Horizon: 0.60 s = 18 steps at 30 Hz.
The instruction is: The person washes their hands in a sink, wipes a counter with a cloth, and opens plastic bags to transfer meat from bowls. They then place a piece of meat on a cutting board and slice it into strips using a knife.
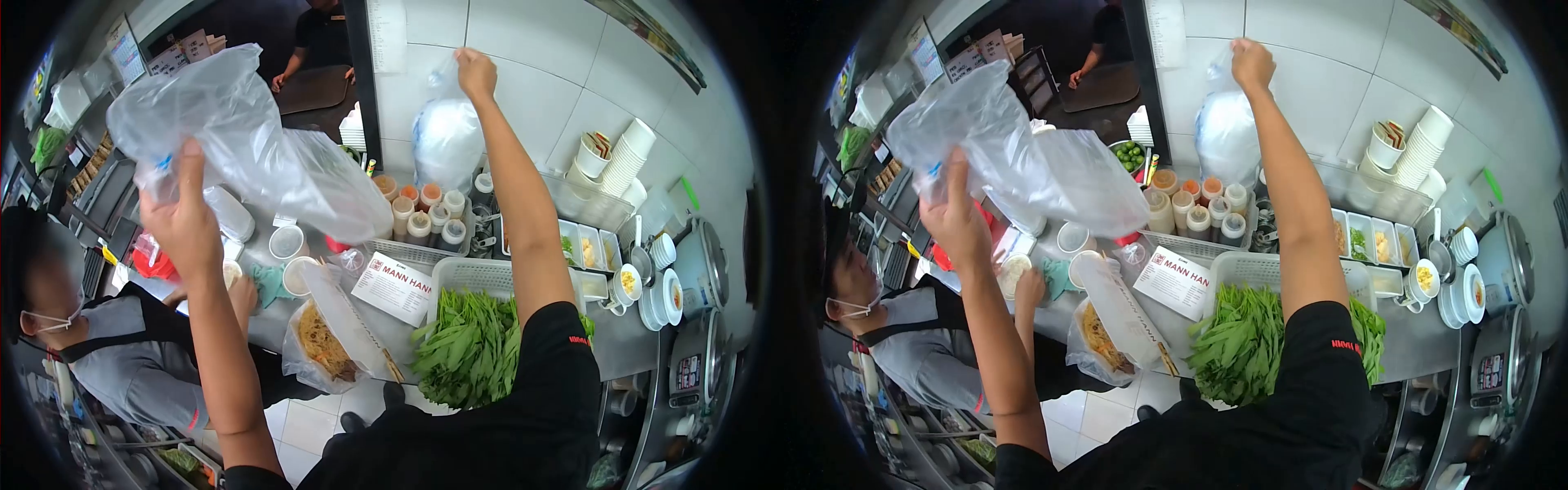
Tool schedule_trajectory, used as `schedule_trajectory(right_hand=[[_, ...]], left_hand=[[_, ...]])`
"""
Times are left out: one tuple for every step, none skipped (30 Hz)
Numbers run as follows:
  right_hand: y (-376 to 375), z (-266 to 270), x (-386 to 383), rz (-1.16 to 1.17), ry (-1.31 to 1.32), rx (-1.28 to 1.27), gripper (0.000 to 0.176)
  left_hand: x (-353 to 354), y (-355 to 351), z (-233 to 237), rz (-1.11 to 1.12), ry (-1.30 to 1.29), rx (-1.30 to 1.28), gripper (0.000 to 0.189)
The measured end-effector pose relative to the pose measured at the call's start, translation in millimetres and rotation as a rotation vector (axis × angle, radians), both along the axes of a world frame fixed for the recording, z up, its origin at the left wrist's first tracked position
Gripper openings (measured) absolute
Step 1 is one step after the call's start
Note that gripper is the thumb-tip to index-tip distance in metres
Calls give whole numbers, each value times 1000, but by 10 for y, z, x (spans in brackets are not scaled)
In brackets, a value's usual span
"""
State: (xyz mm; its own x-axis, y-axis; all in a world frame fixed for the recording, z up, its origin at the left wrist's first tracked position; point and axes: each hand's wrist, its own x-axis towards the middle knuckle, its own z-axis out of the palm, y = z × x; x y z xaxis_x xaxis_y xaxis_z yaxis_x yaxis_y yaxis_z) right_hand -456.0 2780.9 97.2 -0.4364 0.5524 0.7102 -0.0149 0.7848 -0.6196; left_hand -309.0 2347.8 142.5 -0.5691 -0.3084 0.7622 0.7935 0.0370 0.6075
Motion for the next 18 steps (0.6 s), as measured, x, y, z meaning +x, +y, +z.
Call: schedule_trajectory(right_hand=[[-12, 97, 27, 4, -1, 5, 23], [-33, 189, 68, 9, 9, -19, 25], [-30, 229, 78, 14, 21, -44, 27], [-38, 261, 83, 14, 23, -41, 27], [-13, 262, 55, -6, 18, -16, 28], [21, 251, 24, -27, 14, 7, 29], [61, 287, -22, -27, 23, 12, 29], [111, 302, -78, -7, -38, 0, 31], [125, 246, -86, 14, -108, -19, 34], [126, 158, -88, 19, -107, -22, 34], [105, 75, -73, -7, -228, 169, 34], [110, -19, -39, -21, -288, 264, 34], [119, -116, -8, -35, -343, 361, 34], [157, -245, 52, 29, -444, 436, 31], [162, -313, 87, 62, -503, 473, 31], [168, -381, 120, 98, -560, 509, 31], [166, -376, 108, 74, -565, 360, 31], [168, -361, 82, 49, -565, 213, 32]], left_hand=[[101, -78, -19, -33, -42, 11, 24], [229, -128, -27, -30, -43, 11, 24], [363, -165, -26, 8, -69, 2, 24], [452, -193, -32, 46, -92, -3, 24], [499, -225, -48, -17, 15, 32, 24], [568, -290, -73, -17, 16, 35, 24], [647, -372, -103, -6, -2, 50, 23], [725, -442, -132, 6, -22, 64, 23], [811, -502, -141, -22, -41, 70, 23], [882, -568, -171, -17, -41, 67, 23], [947, -638, -209, -20, -27, 48, 26], [1008, -706, -255, -26, -12, 30, 29], [1070, -779, -346, -44, -9, 67, 38], [1131, -841, -440, -43, -10, 69, 38], [1208, -901, -537, -40, -10, 119, 39], [1303, -960, -623, -38, -13, 168, 40], [1406, -1015, -696, -37, -15, 170, 40], [1507, -1065, -763, -194, -74, 124, 38]])
